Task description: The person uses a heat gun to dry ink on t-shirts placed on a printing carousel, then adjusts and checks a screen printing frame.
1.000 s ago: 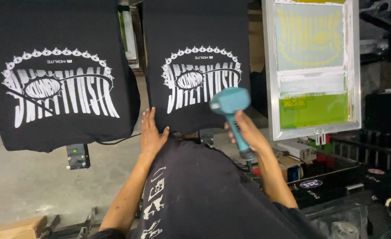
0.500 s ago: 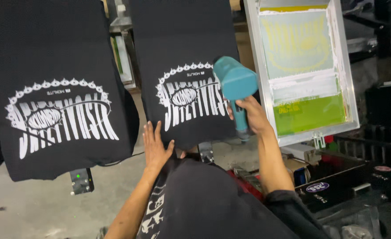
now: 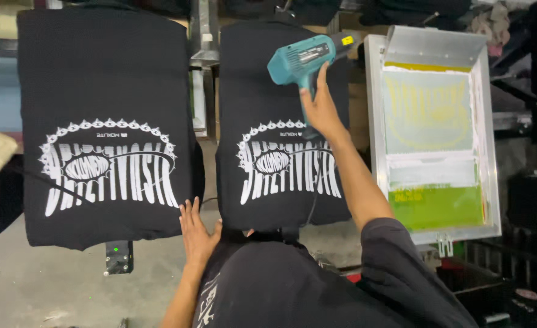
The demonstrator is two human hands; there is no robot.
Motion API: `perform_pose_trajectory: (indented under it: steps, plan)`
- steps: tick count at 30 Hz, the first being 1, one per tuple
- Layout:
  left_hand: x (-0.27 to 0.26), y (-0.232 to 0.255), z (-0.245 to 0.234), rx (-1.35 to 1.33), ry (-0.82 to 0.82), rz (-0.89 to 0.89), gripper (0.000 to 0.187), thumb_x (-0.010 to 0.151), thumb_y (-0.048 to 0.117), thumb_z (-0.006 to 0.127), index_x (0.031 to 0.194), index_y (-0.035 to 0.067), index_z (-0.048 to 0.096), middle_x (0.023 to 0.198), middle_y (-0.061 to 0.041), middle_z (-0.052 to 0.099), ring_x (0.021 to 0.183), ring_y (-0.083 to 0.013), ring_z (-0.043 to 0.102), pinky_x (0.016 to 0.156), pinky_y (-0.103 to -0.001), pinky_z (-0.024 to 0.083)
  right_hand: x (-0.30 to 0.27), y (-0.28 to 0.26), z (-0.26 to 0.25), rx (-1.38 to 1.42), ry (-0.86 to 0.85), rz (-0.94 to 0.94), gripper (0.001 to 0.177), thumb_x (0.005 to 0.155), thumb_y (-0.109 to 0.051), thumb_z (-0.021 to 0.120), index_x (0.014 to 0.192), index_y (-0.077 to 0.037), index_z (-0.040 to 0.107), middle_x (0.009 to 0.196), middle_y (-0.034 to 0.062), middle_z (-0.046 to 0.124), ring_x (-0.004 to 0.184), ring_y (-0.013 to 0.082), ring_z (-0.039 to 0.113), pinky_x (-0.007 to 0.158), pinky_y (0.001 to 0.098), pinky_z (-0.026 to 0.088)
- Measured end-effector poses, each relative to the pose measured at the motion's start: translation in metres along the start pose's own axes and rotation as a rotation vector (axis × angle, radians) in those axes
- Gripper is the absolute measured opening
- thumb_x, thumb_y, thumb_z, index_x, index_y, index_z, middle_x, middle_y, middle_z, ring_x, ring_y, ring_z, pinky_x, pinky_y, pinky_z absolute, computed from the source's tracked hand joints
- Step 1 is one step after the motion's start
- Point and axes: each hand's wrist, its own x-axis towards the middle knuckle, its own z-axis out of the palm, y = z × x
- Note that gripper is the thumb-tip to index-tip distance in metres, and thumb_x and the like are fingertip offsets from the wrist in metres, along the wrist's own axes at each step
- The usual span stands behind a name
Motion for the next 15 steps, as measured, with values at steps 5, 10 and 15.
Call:
perform_pose_trajectory:
  steps: [5, 10, 15]
  plan:
    - [0.008, -0.003, -0.006, -0.02, -0.03, -0.047, 0.087, 0.077, 0.033, 0.067, 0.15, 0.011, 0.025, 0.15, -0.025, 0.026, 0.141, -0.0464, 0.018, 0.112, -0.06, 0.02, 0.023, -0.015, 0.038, -0.27, 0.17, 0.189, 0.081, 0.094, -0.005, 0.063, 0.151, -0.01, 0.006, 0.143, 0.0314, 0.031, 0.128, 0.0479, 0.043, 0.1, 0.0575, 0.047]
    - [0.018, -0.006, -0.018, -0.052, 0.072, 0.022, 0.072, 0.08, 0.033, 0.058, 0.142, 0.006, 0.036, 0.15, -0.024, 0.03, 0.143, -0.0439, 0.017, 0.113, -0.057, 0.018, 0.029, 0.025, 0.071, -0.416, 0.28, 0.197, 0.065, 0.095, -0.012, 0.058, 0.147, -0.02, 0.02, 0.129, 0.0148, 0.047, 0.105, 0.0378, 0.05, 0.073, 0.0505, 0.05]
    - [0.024, -0.012, -0.031, -0.058, 0.134, -0.104, 0.063, 0.084, 0.038, 0.057, 0.137, 0.006, 0.045, 0.15, -0.025, 0.031, 0.145, -0.0424, 0.014, 0.113, -0.058, 0.016, 0.037, 0.059, 0.088, -0.771, 0.288, 0.102, 0.067, 0.089, -0.01, 0.067, 0.143, -0.027, 0.031, 0.13, 0.0084, 0.046, 0.092, 0.0329, 0.051, 0.077, 0.0438, 0.05]
